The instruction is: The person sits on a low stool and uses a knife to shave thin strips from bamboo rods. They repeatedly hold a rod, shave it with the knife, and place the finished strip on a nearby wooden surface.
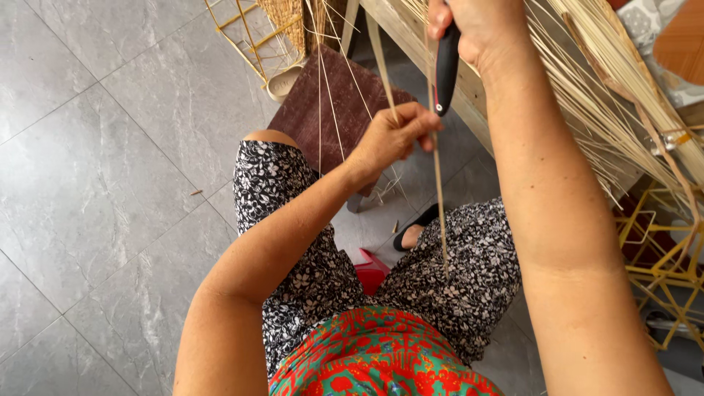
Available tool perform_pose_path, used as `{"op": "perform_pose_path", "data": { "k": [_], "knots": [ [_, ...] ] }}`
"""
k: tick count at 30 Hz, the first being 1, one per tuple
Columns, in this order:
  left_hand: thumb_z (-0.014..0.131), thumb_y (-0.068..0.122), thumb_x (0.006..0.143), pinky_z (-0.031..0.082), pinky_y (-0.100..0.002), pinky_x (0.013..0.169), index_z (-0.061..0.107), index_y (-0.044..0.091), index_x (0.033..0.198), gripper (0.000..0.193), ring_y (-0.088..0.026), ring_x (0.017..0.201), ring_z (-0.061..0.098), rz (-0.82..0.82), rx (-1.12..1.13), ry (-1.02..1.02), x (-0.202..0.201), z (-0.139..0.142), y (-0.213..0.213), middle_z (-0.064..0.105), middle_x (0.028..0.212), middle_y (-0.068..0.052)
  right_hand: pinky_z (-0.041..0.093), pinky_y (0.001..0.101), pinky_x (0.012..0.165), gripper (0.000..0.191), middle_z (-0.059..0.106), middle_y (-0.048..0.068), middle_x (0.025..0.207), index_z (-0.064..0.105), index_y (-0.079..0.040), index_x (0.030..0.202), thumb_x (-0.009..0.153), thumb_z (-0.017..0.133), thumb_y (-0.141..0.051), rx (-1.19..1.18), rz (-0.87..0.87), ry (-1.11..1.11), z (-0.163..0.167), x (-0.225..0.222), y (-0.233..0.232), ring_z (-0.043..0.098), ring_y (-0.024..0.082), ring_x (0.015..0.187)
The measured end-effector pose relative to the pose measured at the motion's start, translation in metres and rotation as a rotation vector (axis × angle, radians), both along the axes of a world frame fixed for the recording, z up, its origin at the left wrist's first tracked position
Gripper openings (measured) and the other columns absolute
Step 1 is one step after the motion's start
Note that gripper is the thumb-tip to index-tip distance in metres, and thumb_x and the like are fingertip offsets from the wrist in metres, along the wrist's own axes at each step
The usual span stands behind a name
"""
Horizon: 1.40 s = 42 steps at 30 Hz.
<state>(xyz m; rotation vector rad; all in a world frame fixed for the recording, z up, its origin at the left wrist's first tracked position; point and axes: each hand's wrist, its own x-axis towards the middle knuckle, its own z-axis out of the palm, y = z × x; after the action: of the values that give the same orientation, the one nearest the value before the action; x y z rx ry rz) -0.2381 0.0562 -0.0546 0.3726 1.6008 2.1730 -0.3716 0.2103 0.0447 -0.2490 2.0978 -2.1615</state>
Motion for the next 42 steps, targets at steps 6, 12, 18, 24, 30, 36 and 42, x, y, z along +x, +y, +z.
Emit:
{"op": "perform_pose_path", "data": {
  "k": [6,12,18,24,30,36,42],
  "knots": [
    [0.067,0.023,0.102,0.042,-0.022,0.048,0.073,0.004,0.092,0.023,-0.005,0.052,0.056,0.198,0.011,-0.13,-0.074,-0.042,-0.031,0.07,0.068,-0.004,0.045,0.0204,0.036,0.018,0.077,0.006,0.093,0.069,-0.01,0.104,0.1,0.063,-0.027,0.386,-0.095,-0.025,-0.032,0.024,-0.011,0.05,0.003,0.042],
    [0.07,0.024,0.094,0.037,-0.025,0.039,0.075,0.004,0.081,0.025,-0.009,0.044,0.052,0.406,-0.276,-0.235,-0.105,-0.052,-0.036,0.072,0.065,-0.008,0.04,0.025,0.041,0.048,0.061,0.013,0.066,0.073,0.005,0.099,0.105,0.068,-0.042,0.543,-0.097,-0.337,-0.128,0.089,-0.019,0.05,0.008,0.042],
    [0.076,0.028,0.087,0.053,-0.025,0.042,0.055,0.002,0.124,0.05,-0.011,0.051,0.067,0.591,-0.366,-0.173,-0.11,-0.046,-0.032,0.076,0.085,-0.009,0.033,0.0223,0.04,0.033,0.074,0.006,0.074,0.076,-0.001,0.104,0.093,0.074,-0.032,0.283,-0.064,-0.271,-0.163,0.106,-0.018,0.045,0.004,0.043],
    [0.051,0.021,0.103,0.06,-0.021,0.049,0.048,0.008,0.139,0.038,-0.008,0.07,0.074,0.733,-0.009,0.089,-0.097,-0.023,-0.058,0.073,0.1,-0.004,0.036,0.0224,0.038,0.02,0.071,0.009,0.069,0.076,-0.002,0.105,0.095,0.067,-0.017,0.382,-0.095,-0.329,-0.167,0.06,-0.027,0.049,0.004,0.043],
    [0.052,0.015,0.113,0.052,-0.023,0.049,0.055,0.006,0.141,0.029,-0.017,0.073,0.076,0.692,0.36,0.281,-0.09,-0.003,-0.122,0.078,0.107,-0.013,0.035,0.0247,0.036,0.021,0.072,0.008,0.069,0.076,0.001,0.103,0.094,0.069,-0.017,0.412,-0.078,-0.284,-0.176,0.039,-0.038,0.046,0.006,0.039],
    [0.055,0.015,0.115,0.051,-0.02,0.049,0.055,0.005,0.144,0.03,-0.019,0.078,0.076,0.611,0.845,0.114,-0.087,-0.002,-0.176,0.075,0.118,-0.016,0.035,0.0267,0.035,0.023,0.074,0.007,0.083,0.074,0.0,0.106,0.093,0.067,-0.017,0.351,-0.118,-0.364,-0.181,0.038,-0.038,0.047,0.007,0.039],
    [0.054,0.011,0.112,0.053,-0.02,0.053,0.055,0.009,0.141,0.029,-0.022,0.084,0.077,0.606,0.881,0.002,-0.085,-0.012,-0.187,0.076,0.12,-0.015,0.039,0.0202,0.039,0.023,0.079,0.008,0.095,0.073,-0.003,0.112,0.1,0.063,-0.019,0.223,-0.195,-0.161,-0.151,0.045,-0.031,0.047,0.003,0.042]
  ]
}}
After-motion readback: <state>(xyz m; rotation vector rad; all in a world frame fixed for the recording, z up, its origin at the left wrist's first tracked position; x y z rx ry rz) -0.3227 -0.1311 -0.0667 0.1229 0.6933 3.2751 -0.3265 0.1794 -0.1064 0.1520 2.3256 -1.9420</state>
